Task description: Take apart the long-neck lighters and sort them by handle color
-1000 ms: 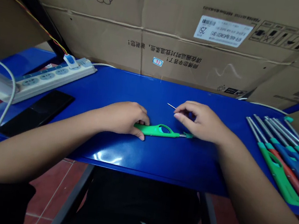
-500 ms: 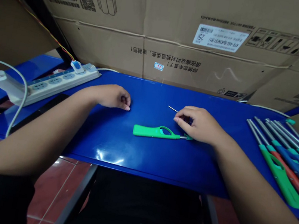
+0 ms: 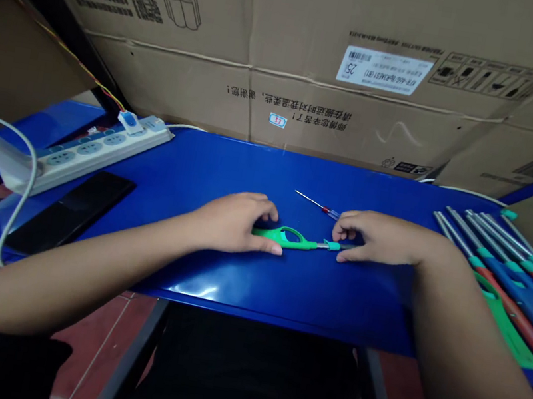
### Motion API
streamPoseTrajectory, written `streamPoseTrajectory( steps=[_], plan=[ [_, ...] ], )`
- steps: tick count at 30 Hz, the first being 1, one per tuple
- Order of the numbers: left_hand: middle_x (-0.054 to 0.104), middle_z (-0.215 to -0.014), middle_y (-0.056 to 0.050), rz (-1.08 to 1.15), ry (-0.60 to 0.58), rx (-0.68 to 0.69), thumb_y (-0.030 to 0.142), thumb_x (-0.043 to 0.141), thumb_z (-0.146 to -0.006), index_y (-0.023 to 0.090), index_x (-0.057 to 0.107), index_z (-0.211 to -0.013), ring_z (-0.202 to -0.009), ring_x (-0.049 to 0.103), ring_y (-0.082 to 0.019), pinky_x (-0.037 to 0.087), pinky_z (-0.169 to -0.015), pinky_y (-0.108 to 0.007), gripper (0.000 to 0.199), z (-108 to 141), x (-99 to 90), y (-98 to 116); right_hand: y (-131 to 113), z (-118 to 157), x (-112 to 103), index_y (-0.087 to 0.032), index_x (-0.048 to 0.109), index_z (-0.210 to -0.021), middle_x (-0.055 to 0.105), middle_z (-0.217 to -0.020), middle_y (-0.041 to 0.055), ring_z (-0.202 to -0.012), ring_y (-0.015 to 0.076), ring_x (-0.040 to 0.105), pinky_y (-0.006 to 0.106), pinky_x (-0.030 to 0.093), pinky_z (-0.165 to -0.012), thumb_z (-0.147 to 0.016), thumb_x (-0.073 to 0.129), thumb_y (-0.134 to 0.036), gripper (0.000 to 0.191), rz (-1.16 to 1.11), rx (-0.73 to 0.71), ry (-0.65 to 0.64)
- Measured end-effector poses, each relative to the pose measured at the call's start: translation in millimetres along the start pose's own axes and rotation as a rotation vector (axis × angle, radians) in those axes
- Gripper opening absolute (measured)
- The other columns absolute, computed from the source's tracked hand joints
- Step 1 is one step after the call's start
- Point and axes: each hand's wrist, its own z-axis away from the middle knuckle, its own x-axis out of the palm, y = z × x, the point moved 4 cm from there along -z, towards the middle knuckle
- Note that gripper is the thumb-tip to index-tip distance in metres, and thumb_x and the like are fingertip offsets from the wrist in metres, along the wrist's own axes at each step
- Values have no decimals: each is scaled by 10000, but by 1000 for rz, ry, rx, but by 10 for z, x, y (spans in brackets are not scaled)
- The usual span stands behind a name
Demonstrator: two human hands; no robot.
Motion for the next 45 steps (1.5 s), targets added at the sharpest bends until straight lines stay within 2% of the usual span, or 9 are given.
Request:
streamPoseTrajectory(
  steps=[4, 10, 15, 19, 30, 34, 37, 40, 45],
  plan=[
    [673, -1057, -89, -92, -45, -64, 548, 693, -830, 173, 624, -1060, -979, 638, -258, 487, -808, -347, 445, -22, 197, 93, -192, -117, 58, -192, 662, -895, 675, -947, 66, -834, 200, 593, 300, 406, -715, -879, 629, -398, 209, 108, -92, 54],
    [710, -949, -60, -223, 10, -152, 469, 608, -909, 185, 509, -1191, -768, 676, -249, 435, -601, -317, 413, -3, 141, 28, -369, -199, 77, -199, 711, -1051, 740, -996, 81, -843, 211, 640, 303, 414, -695, -953, 561, -305, 208, 247, -149, 267],
    [742, -1067, -117, -359, 16, -88, 507, 451, -1011, 162, 467, -1384, -897, 725, -306, 514, -672, -365, 508, 49, 123, 117, -484, -231, 120, -165, 758, -1006, 767, -968, 107, -890, 246, 664, 363, 472, -799, -977, 531, -245, 243, 425, -341, 511],
    [731, -1137, -142, -403, 28, -38, 476, 456, -1021, 134, 455, -1418, -953, 728, -309, 557, -726, -380, 525, 61, 97, 124, -559, -216, 146, -115, 754, -1015, 756, -935, 130, -859, 240, 657, 386, 499, -827, -985, 516, -227, 265, 495, -463, 640],
    [720, -1165, -177, -474, 257, -41, 468, 449, -1021, 127, 454, -1442, -983, 724, -302, 574, -782, -385, 543, 83, 11, 166, -631, -130, 77, -109, 702, -1162, 762, -1039, 131, -941, 234, 690, 377, 533, -856, -965, 501, -142, 283, 522, -375, 822],
    [729, -1109, -135, -181, 384, -10, 504, 463, -1001, 129, 484, -1402, -925, 720, -264, 557, -781, -354, 549, 29, -115, 78, -835, 58, -51, -210, 704, -1130, 737, -1150, 90, -1074, 249, 647, 432, 489, -929, -940, 556, -153, 248, 491, -416, 1173],
    [733, -996, -106, -155, 459, -16, 497, 484, -991, 125, 497, -1391, -854, 712, -254, 542, -728, -338, 547, 39, -189, 48, -855, 179, -104, -219, 678, -978, 716, -834, 19, -764, 178, 634, 347, 489, -755, -953, 552, -212, 128, 236, -287, 1440],
    [737, -1056, -115, -307, 501, 30, 467, 501, -993, 151, 501, -1406, -925, 717, -262, 547, -768, -346, 520, 98, -212, 82, -828, 161, -93, -214, 664, -881, 681, -738, 10, -683, 164, 587, 327, 437, -679, -979, 533, -280, 177, 234, -224, 1387],
    [736, -1160, -131, -446, 465, 73, 489, 457, -1016, 159, 496, -1425, -982, 722, -267, 564, -801, -368, 527, 140, -213, 70, -789, 61, -73, -216, 679, -1228, 735, -1145, 86, -1091, 276, 574, 461, 353, -987, -985, 572, -382, 313, 646, -249, 1061]
  ],
)
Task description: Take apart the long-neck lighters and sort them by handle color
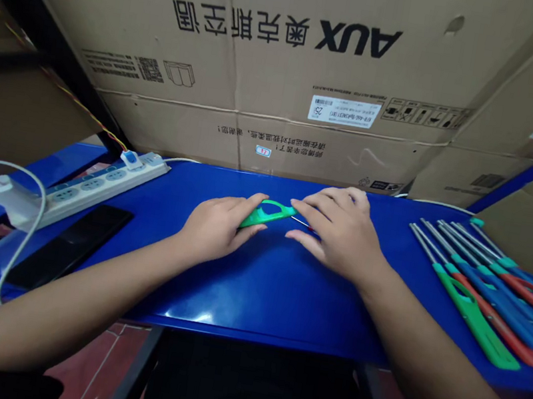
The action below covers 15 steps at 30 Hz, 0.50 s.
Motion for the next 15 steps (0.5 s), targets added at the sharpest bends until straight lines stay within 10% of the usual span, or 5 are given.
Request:
streamPoseTrajectory(
  steps=[15],
  plan=[
    [748, -986, -101, 26, -211, -4, 459, 506, -990, 191, 541, -1415, -848, 719, -261, 531, -702, -343, 504, 34, 67, 114, -123, 65, 386, -72, 735, -1071, 740, -805, 90, -742, 206, 648, 476, 367, -1148, -921, 481, -102, 296, -28, -196, -233]
  ],
)
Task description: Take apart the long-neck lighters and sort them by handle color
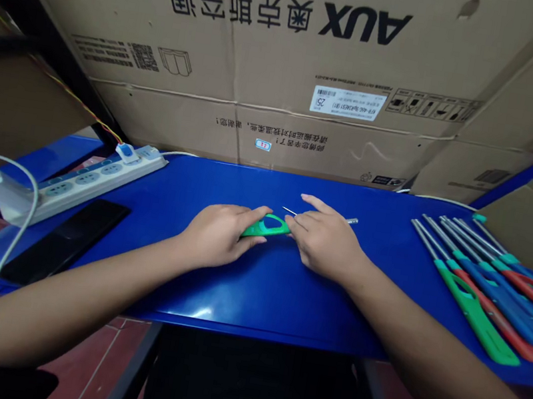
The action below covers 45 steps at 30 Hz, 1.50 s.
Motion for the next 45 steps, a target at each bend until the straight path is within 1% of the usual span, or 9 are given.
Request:
streamPoseTrajectory(
  steps=[6, 9, 13, 21, 25, 29, 32, 39, 45],
  plan=[
    [724, -1165, -109, 601, 95, -137, 574, 549, -942, 173, 538, -1335, -1030, 698, -259, 528, -902, -378, 561, -160, 143, -246, -4, -20, -310, -229, 639, -1270, 701, -1217, 122, -1182, 308, 588, 554, 380, -1079, -958, 515, -200, 336, -72, 237, 219],
    [724, -1139, -117, 1000, 166, -213, 639, 400, -987, 177, 462, -1292, -1059, 680, -220, 517, -963, -381, 557, -184, 191, -256, -90, -23, -349, -218, 604, -1157, 720, -1004, 89, -960, 247, 661, 415, 500, -874, -959, 543, -318, 230, -350, 480, 385],
    [605, -1394, -146, 1264, 147, -205, 742, 415, -939, 241, 405, -1293, -1255, 600, -233, 485, -1062, -419, 613, -145, 216, -79, -288, -131, -20, -198, 414, -1365, 716, -875, 17, -700, 193, 671, 300, 457, -589, -891, 618, -502, 599, -689, 595, 109],
    [467, -1560, -152, 1534, 103, -158, 685, 476, -951, 263, 373, -1310, -1392, 517, -260, 469, -1123, -472, 563, -121, 325, 85, -387, -231, 21, -147, 298, -1567, 768, -1040, 131, -722, 241, 716, 317, 406, -523, -972, 431, -418, 667, -264, 485, -74],
    [621, -1398, -166, 1475, 174, -339, 644, 470, -960, 204, 434, -1305, -1294, 604, -257, 486, -1108, -466, 561, -121, 299, -32, -403, -210, 93, -125, 271, -1601, 766, -904, 134, -597, 224, 677, 315, 379, -489, -980, 363, -276, 645, -81, 444, -249],
    [686, -1276, -167, 1348, 258, -414, 589, 445, -980, 152, 506, -1243, -1222, 649, -254, 522, -1065, -454, 515, -105, 197, -171, -401, -189, 107, -141, 374, -1567, 727, -855, 118, -716, 256, 669, 359, 480, -618, -955, 439, -233, 623, -64, 344, -192],
    [662, -1332, -157, 1279, 253, -336, 565, 395, -1007, 158, 553, -1173, -1283, 607, -245, 488, -1111, -453, 468, -108, 166, -179, -372, -177, 98, -207, 398, -1546, 685, -1135, 148, -1011, 290, 639, 429, 523, -839, -932, 481, -188, 620, -284, 351, -6],
    [650, -1356, -137, 1021, 143, -238, 677, 387, -979, 182, 571, -1276, -1261, 610, -243, 478, -1097, -430, 606, -122, 166, -217, -199, -121, 287, -208, 387, -1518, 673, -1280, 125, -1078, 242, 669, 383, 546, -876, -1003, 482, -369, 548, -862, 488, 110],
    [716, -777, -62, 593, 235, -369, 662, 288, -988, 177, 650, -750, -769, 664, -196, 507, -776, -308, 650, -66, -237, -745, 132, 11, 352, -210, 558, -1410, 720, -1185, 114, -1018, 261, 688, 387, 529, -853, -996, 478, -393, 460, -715, 650, 74]
  ],
)
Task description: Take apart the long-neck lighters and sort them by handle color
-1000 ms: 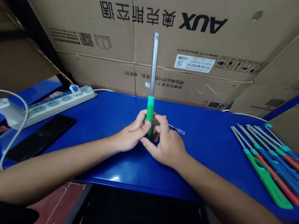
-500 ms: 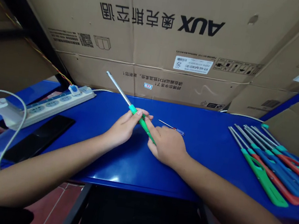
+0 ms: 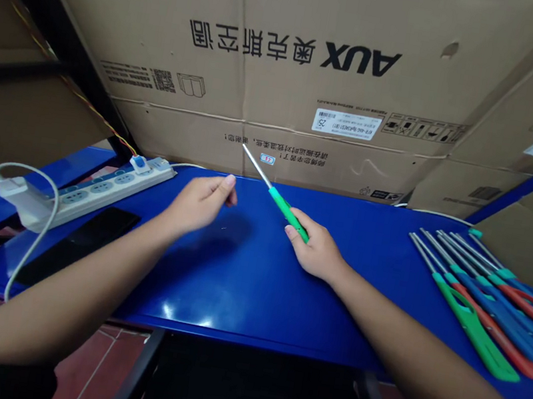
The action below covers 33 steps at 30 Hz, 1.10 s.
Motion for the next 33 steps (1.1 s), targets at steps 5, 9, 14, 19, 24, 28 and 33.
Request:
streamPoseTrajectory(
  steps=[5, 9, 14, 19, 24, 28, 33],
  plan=[
    [688, -685, -25, -278, -275, 7, 603, 412, -935, 195, 688, -746, -641, 616, -174, 421, -638, -267, 527, -80, -149, -207, 77, -45, -70, -176, 603, -1327, 757, -948, 76, -815, 238, 693, 338, 498, -728, -986, 488, -440, 446, 38, 55, -18],
    [748, -873, -38, -424, -434, -31, 494, 599, -812, 209, 726, -923, -755, 657, -186, 425, -680, -258, 331, -100, -51, -442, 97, -69, -138, -173, 594, -1336, 751, -1073, 83, -895, 228, 693, 325, 495, -777, -979, 486, -422, 448, -36, 54, 73],
    [753, -998, -52, -453, -566, -161, 476, 667, -771, 198, 707, -1062, -833, 688, -190, 447, -711, -254, 405, -99, 48, -581, 114, -60, -176, -196, 629, -1274, 746, -882, 53, -741, 224, 665, 321, 466, -679, -963, 497, -465, 432, 29, 70, 36],
    [753, -958, -52, -412, -591, -170, 436, 656, -787, 191, 726, -977, -846, 685, -193, 456, -725, -254, 318, -101, 122, -535, 116, -61, -215, -215, 603, -1322, 753, -1071, 78, -900, 251, 691, 348, 491, -768, -971, 492, -446, 435, 29, 55, 59],
    [749, -885, -44, -433, -611, -168, 381, 636, -800, 194, 745, -884, -788, 667, -190, 435, -685, -263, 232, -96, 154, -512, 142, -75, -226, -217, 613, -1299, 758, -1037, 72, -878, 254, 697, 351, 505, -752, -968, 504, -454, 422, 48, 65, 47],
    [750, -872, -46, -437, -619, -159, 365, 633, -806, 195, 749, -872, -781, 667, -191, 426, -677, -262, 216, -89, 149, -497, 145, -76, -242, -211, 597, -1325, 743, -1155, 84, -977, 260, 696, 360, 513, -815, -971, 491, -431, 430, 1, 47, 88],
    [746, -862, -47, -455, -642, -131, 342, 619, -820, 191, 740, -867, -771, 662, -188, 422, -679, -260, 199, -77, 152, -468, 97, -55, -249, -196, 614, -1269, 737, -864, 48, -724, 229, 660, 325, 455, -642, -962, 493, -452, 418, 76, 66, 48]
  ],
)
